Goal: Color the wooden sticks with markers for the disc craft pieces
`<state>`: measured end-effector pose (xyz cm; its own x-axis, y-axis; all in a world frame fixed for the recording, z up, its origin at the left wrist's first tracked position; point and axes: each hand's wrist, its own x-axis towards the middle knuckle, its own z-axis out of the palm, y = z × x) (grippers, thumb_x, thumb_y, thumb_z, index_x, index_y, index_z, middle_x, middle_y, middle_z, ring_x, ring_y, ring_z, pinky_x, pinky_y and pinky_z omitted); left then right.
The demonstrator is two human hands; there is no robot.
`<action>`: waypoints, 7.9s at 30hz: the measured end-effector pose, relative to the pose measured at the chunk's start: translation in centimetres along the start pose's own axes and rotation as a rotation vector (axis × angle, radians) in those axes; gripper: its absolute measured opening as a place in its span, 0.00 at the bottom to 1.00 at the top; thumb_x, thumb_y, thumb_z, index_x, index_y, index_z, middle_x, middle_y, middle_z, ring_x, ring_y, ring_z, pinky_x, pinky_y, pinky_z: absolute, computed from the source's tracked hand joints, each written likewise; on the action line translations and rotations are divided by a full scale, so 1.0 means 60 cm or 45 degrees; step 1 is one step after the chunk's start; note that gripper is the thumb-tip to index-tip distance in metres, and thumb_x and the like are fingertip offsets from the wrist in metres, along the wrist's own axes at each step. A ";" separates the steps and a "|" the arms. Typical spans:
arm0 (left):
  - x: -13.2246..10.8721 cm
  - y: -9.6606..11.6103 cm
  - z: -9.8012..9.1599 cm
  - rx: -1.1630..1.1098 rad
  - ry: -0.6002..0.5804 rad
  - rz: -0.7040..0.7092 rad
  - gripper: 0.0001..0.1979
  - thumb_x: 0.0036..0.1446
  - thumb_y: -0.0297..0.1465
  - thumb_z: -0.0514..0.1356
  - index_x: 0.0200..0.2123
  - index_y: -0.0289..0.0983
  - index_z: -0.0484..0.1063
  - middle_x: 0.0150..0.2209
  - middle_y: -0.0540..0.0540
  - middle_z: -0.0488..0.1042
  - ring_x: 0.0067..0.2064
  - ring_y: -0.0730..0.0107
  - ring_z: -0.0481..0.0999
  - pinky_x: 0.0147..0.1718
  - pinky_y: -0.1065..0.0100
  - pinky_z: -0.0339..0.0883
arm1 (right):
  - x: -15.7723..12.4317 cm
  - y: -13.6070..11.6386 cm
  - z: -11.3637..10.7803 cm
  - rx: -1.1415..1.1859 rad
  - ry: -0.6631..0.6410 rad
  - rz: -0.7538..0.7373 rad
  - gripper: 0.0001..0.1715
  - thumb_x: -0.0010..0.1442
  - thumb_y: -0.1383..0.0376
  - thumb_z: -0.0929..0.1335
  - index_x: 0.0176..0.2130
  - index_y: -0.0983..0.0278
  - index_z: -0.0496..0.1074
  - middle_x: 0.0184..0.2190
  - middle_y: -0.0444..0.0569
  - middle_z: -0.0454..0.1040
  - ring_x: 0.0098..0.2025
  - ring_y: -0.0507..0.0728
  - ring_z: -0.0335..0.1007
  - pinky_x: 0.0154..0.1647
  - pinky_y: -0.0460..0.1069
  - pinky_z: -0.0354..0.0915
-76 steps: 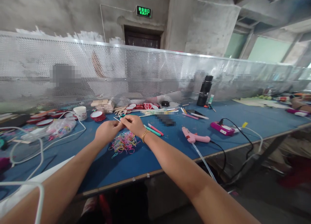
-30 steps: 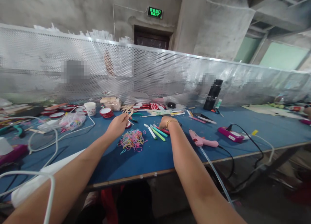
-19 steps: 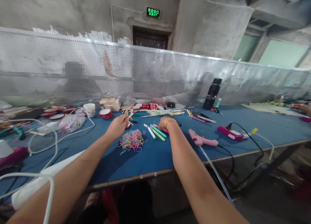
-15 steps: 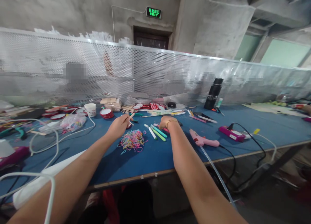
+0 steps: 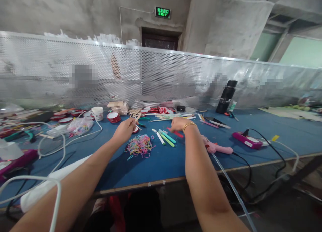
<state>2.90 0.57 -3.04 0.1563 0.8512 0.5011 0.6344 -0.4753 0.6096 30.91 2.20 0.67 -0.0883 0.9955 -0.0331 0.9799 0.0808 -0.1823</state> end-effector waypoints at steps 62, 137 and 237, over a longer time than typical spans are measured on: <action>-0.031 0.051 0.016 -0.530 -0.435 -0.185 0.14 0.52 0.41 0.57 0.23 0.38 0.62 0.13 0.54 0.63 0.15 0.77 0.60 0.16 0.73 0.51 | 0.006 -0.189 0.114 1.889 0.468 -0.712 0.21 0.49 0.51 0.69 0.34 0.59 0.57 0.23 0.35 0.61 0.23 0.49 0.62 0.27 0.45 0.63; -0.022 0.034 0.023 -0.528 -0.352 -0.116 0.14 0.57 0.42 0.56 0.30 0.36 0.65 0.16 0.54 0.67 0.17 0.78 0.64 0.17 0.75 0.54 | -0.008 -0.173 0.093 1.561 0.909 -0.695 0.09 0.57 0.62 0.63 0.26 0.61 0.62 0.20 0.39 0.66 0.25 0.50 0.62 0.31 0.45 0.60; -0.021 0.030 0.025 -0.563 -0.386 -0.120 0.15 0.57 0.43 0.57 0.30 0.36 0.64 0.16 0.55 0.66 0.17 0.78 0.63 0.17 0.75 0.55 | -0.017 -0.176 0.087 1.570 0.888 -0.703 0.08 0.55 0.64 0.63 0.25 0.61 0.61 0.19 0.38 0.65 0.23 0.50 0.62 0.29 0.45 0.60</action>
<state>4.97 -1.05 -3.51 0.3670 0.8896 0.2721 0.2874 -0.3866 0.8763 19.73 0.11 -2.53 0.0629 0.7070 0.7044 0.0655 0.7013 -0.7098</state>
